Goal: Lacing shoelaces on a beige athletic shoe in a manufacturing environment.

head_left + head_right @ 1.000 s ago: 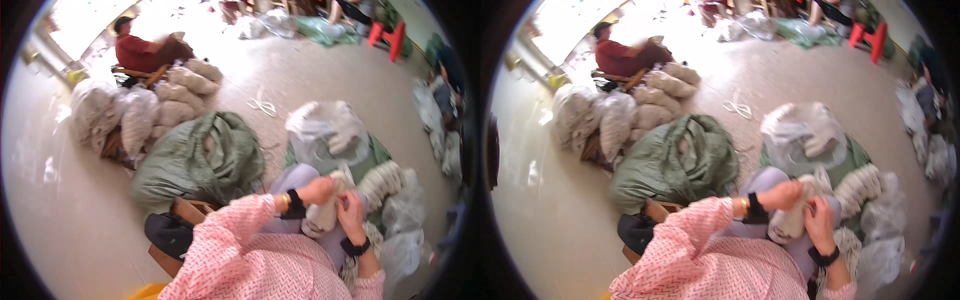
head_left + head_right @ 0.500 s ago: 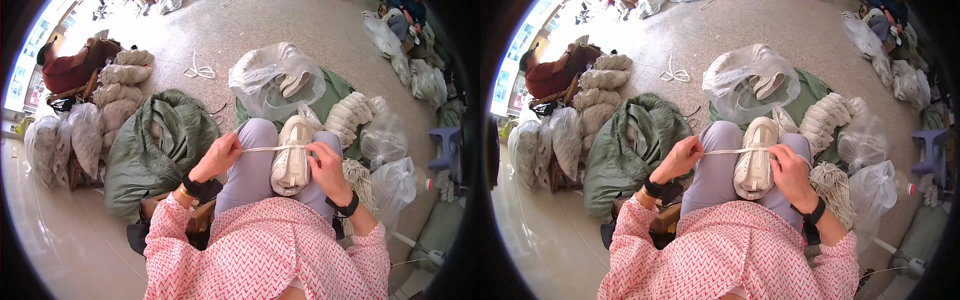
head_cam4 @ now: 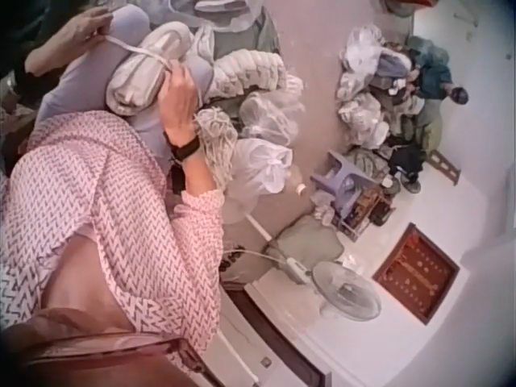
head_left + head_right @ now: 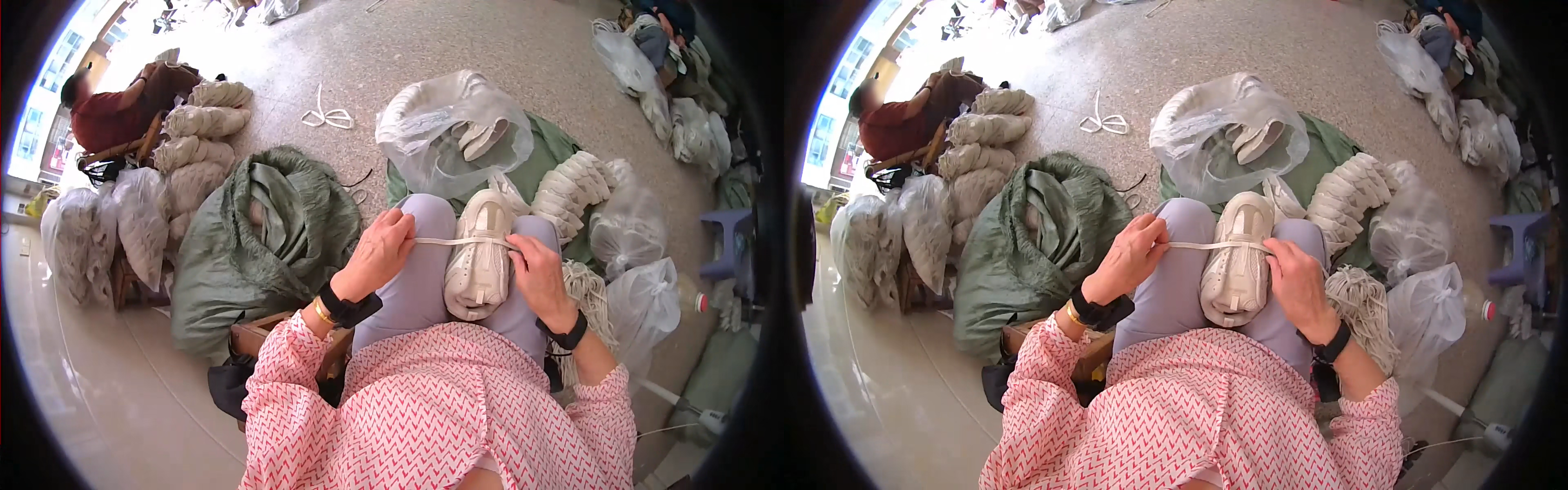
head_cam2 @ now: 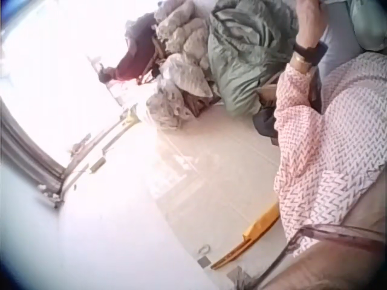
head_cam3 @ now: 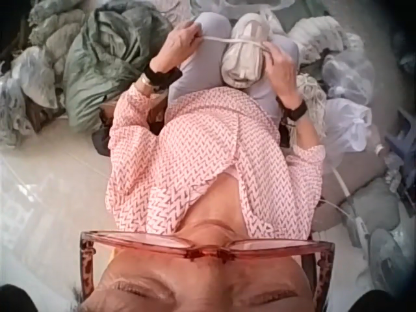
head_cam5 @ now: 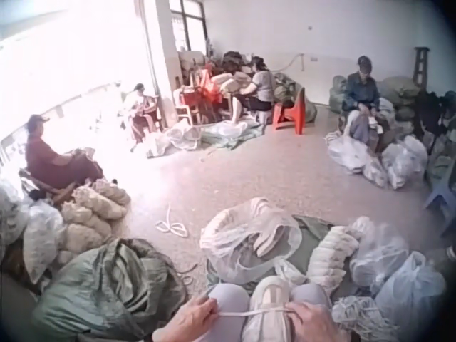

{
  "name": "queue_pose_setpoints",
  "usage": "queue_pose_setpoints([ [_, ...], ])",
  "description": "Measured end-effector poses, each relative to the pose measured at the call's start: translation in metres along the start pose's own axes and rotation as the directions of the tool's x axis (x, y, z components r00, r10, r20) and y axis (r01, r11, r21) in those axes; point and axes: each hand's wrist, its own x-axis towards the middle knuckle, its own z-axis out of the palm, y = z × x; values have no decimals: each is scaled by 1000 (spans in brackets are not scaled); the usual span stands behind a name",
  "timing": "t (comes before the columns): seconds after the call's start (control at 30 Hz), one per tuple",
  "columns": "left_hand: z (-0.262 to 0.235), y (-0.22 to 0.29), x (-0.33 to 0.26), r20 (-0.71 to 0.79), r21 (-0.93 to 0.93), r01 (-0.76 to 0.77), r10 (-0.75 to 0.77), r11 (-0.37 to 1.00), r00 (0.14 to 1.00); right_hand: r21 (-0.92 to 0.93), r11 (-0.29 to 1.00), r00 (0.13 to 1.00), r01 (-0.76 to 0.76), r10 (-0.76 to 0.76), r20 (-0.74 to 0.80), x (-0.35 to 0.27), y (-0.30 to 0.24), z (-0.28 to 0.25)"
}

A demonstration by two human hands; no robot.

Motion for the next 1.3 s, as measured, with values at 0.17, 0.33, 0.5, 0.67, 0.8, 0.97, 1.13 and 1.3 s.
queue_pose_setpoints([
  [0.17,-10,4,2,44,-27,41,-40,999,998,-19,1000,1000,-6,6,5,-1,2,0],
  [0.33,-18,11,8,138,143,107,-127,984,982,-27,1000,1000,-14,15,20,-1,2,1],
  [0.5,-13,11,10,153,104,120,-135,987,979,-6,1000,1000,-14,14,14,-3,4,2],
  [0.67,-9,4,5,64,-10,18,-18,1000,998,59,998,999,-38,37,13,-2,3,-1],
  [0.8,-7,4,2,160,89,37,-51,995,986,3,997,997,-71,71,33,-1,-4,-8],
  [0.97,-10,5,3,50,169,-68,60,983,997,-25,997,996,-69,71,47,2,-8,-16],
  [1.13,-13,0,1,118,193,-68,45,979,992,-43,997,997,-66,68,35,-1,-6,-17],
  [1.3,-17,-1,-5,106,135,-84,70,987,992,-81,995,998,-53,55,22,-11,2,-24],
])
